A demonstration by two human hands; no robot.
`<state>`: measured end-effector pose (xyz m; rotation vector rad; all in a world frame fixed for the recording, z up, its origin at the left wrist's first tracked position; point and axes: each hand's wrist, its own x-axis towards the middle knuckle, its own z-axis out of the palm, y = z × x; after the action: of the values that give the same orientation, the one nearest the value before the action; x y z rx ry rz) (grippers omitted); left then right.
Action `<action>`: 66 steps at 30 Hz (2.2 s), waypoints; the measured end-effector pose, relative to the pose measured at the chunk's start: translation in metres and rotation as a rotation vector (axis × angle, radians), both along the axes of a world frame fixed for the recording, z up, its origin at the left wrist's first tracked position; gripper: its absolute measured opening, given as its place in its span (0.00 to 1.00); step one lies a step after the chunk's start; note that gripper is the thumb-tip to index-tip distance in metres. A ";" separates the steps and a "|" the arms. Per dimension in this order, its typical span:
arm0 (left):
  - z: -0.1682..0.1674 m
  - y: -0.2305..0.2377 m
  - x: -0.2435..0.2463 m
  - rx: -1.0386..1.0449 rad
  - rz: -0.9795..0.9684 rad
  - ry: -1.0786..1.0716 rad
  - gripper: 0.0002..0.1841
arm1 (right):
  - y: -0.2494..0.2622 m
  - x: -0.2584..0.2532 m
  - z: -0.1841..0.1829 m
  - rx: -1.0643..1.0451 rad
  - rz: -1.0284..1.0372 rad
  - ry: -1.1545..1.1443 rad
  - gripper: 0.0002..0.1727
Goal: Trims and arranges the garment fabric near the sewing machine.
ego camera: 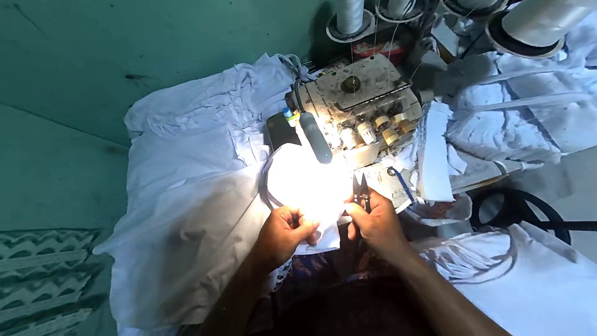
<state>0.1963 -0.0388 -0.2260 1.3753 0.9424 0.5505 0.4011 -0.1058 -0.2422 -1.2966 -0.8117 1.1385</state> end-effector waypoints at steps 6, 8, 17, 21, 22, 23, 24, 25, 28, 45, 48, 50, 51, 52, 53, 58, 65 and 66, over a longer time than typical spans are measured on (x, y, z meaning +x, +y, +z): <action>-0.005 0.018 0.000 0.004 -0.108 -0.130 0.06 | 0.001 0.005 -0.004 0.135 0.052 -0.010 0.16; -0.006 0.031 0.004 -0.083 -0.051 -0.300 0.07 | 0.003 0.006 -0.003 0.156 0.089 -0.212 0.21; 0.034 0.081 -0.001 0.605 -0.109 0.343 0.09 | 0.015 0.015 -0.045 0.167 -0.056 -0.726 0.12; 0.040 0.093 -0.009 0.587 -0.105 0.341 0.06 | 0.015 0.018 -0.054 0.180 -0.059 -0.620 0.11; 0.040 0.094 -0.009 0.588 -0.100 0.346 0.06 | 0.014 0.019 -0.055 0.198 -0.052 -0.597 0.14; 0.041 0.094 -0.009 0.588 -0.094 0.350 0.06 | 0.012 0.020 -0.055 0.210 -0.037 -0.578 0.20; 0.041 0.094 -0.009 0.587 -0.086 0.351 0.06 | 0.011 0.021 -0.054 0.210 -0.018 -0.567 0.25; 0.041 0.094 -0.008 0.585 -0.073 0.352 0.06 | 0.010 0.022 -0.054 0.203 -0.003 -0.568 0.28; 0.040 0.092 -0.006 0.571 -0.037 0.345 0.05 | 0.010 0.022 -0.058 0.204 -0.033 -0.565 0.17; 0.035 0.090 0.011 1.062 -0.065 0.665 0.05 | 0.013 0.017 -0.057 -0.112 -0.161 -0.446 0.05; 0.036 0.088 0.016 1.028 -0.053 0.614 0.06 | 0.009 0.012 -0.049 -0.111 -0.160 -0.323 0.07; 0.035 0.086 0.020 1.028 -0.044 0.595 0.06 | 0.009 0.006 -0.049 -0.100 -0.155 -0.305 0.13; 0.033 0.085 0.022 1.038 -0.035 0.593 0.05 | 0.011 0.003 -0.050 -0.097 -0.146 -0.303 0.16; 0.031 0.086 0.024 1.045 -0.023 0.604 0.04 | 0.014 0.001 -0.051 -0.094 -0.130 -0.308 0.18; 0.028 0.087 0.026 1.053 -0.009 0.622 0.04 | 0.017 -0.001 -0.051 -0.092 -0.112 -0.312 0.21; 0.019 0.086 0.030 1.043 0.073 0.735 0.04 | 0.029 -0.002 -0.059 -0.019 -0.128 -0.545 0.12; 0.012 0.085 0.035 1.047 0.128 0.655 0.07 | 0.003 0.011 -0.060 0.022 -0.123 -0.580 0.08; 0.013 0.087 0.039 1.035 0.133 0.607 0.09 | 0.004 0.010 -0.054 0.031 -0.122 -0.505 0.09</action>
<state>0.2357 0.0487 -0.2129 2.5127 1.3087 0.7910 0.4115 -0.1017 -0.2965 -1.6116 -1.0929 0.7019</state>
